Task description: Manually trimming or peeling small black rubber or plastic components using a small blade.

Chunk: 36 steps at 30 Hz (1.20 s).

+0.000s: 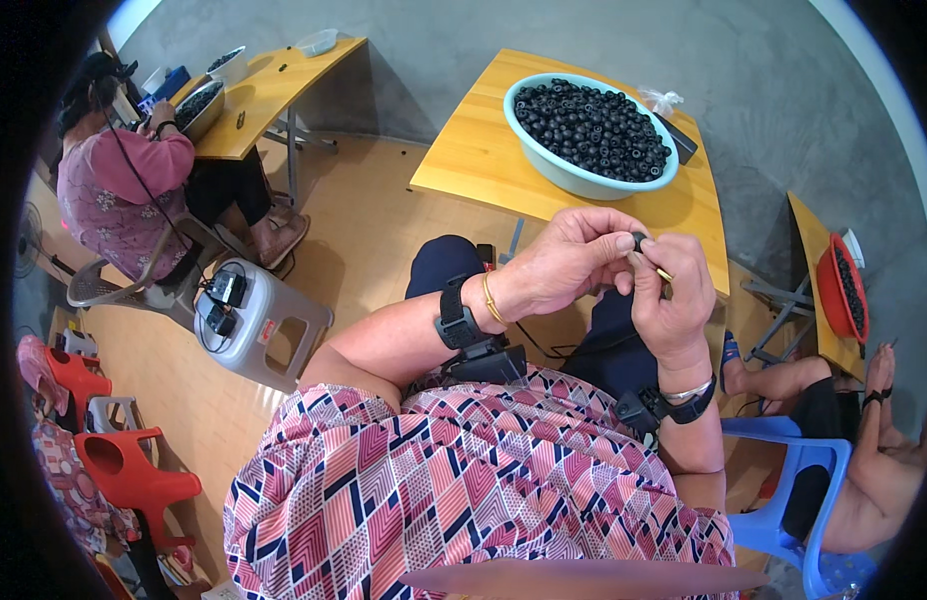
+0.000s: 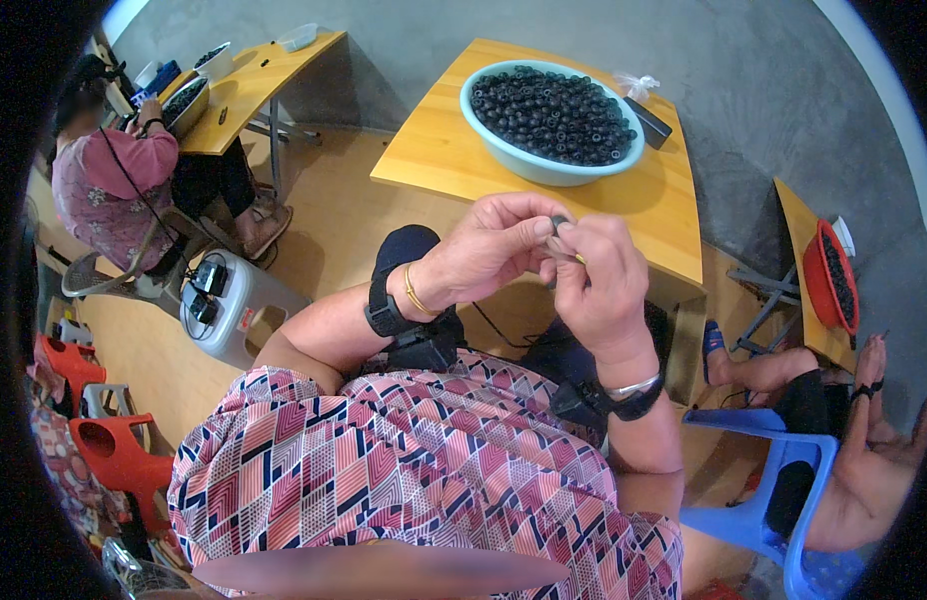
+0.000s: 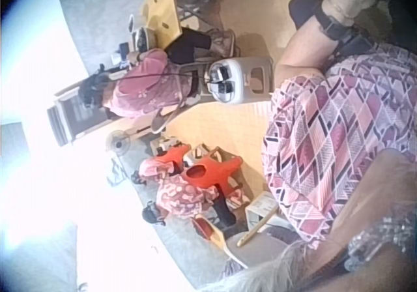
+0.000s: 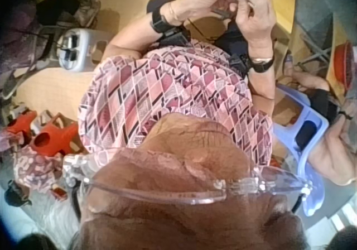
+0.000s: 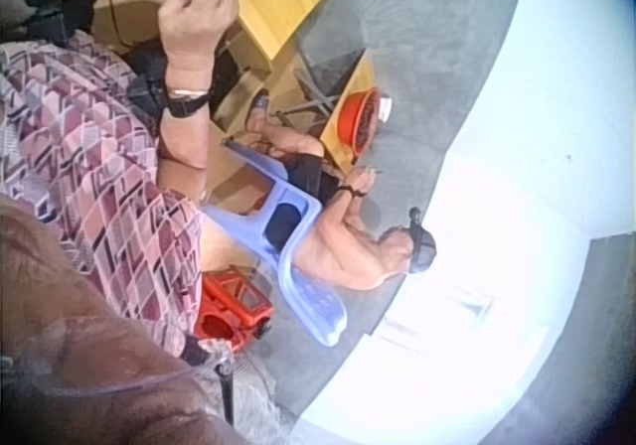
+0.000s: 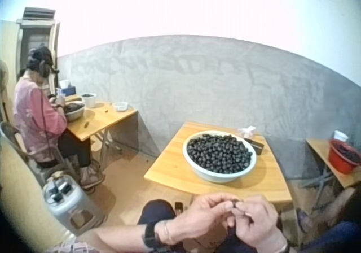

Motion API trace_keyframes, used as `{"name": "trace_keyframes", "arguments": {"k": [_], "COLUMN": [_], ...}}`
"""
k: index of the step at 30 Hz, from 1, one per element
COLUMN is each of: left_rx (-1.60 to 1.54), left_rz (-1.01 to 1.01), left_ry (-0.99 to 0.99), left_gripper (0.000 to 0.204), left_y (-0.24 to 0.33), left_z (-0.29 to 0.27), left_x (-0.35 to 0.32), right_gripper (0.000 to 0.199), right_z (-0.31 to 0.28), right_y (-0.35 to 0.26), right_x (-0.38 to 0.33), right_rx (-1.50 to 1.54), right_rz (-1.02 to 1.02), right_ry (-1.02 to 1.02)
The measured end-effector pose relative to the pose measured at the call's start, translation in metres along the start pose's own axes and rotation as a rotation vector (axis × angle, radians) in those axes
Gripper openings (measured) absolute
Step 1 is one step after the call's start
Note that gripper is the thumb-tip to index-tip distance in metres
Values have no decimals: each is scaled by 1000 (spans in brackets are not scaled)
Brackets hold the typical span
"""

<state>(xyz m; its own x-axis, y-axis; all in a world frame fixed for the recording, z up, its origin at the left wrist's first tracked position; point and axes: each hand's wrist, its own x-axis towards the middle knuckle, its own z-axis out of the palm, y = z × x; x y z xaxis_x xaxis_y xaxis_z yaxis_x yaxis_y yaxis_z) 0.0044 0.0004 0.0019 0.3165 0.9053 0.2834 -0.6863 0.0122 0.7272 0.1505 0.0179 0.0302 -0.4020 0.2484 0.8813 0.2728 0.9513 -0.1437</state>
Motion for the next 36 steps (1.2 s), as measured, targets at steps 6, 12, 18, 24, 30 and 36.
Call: {"name": "trace_keyframes", "arguments": {"k": [6, 12, 18, 24, 30, 36], "left_rx": [-50, -68, -86, -93, -106, -236], "left_rz": [21, 15, 13, 13, 17, -3], "left_ry": [-37, -96, -89, -88, -94, -173], "left_gripper": [20, 23, 18, 18, 21, 21], "left_y": [-1, -1, 0, -1, -1, -1], "left_z": [-3, -11, -6, -8, -10, -14], "left_x": [0, 2, 3, 4, 3, 2], "right_gripper": [17, 18, 22, 20, 18, 18], "right_z": [-2, -13, -18, -22, -20, -17], "right_y": [-2, 0, -11, -14, -14, -13], "right_x": [-4, -10, 4, 11, 12, 10], "right_rx": [6, 383, 546, 441, 354, 344], "right_rz": [51, 541, 649, 729, 713, 693], "right_ry": [5, -30, -199, -267, -281, -238]}}
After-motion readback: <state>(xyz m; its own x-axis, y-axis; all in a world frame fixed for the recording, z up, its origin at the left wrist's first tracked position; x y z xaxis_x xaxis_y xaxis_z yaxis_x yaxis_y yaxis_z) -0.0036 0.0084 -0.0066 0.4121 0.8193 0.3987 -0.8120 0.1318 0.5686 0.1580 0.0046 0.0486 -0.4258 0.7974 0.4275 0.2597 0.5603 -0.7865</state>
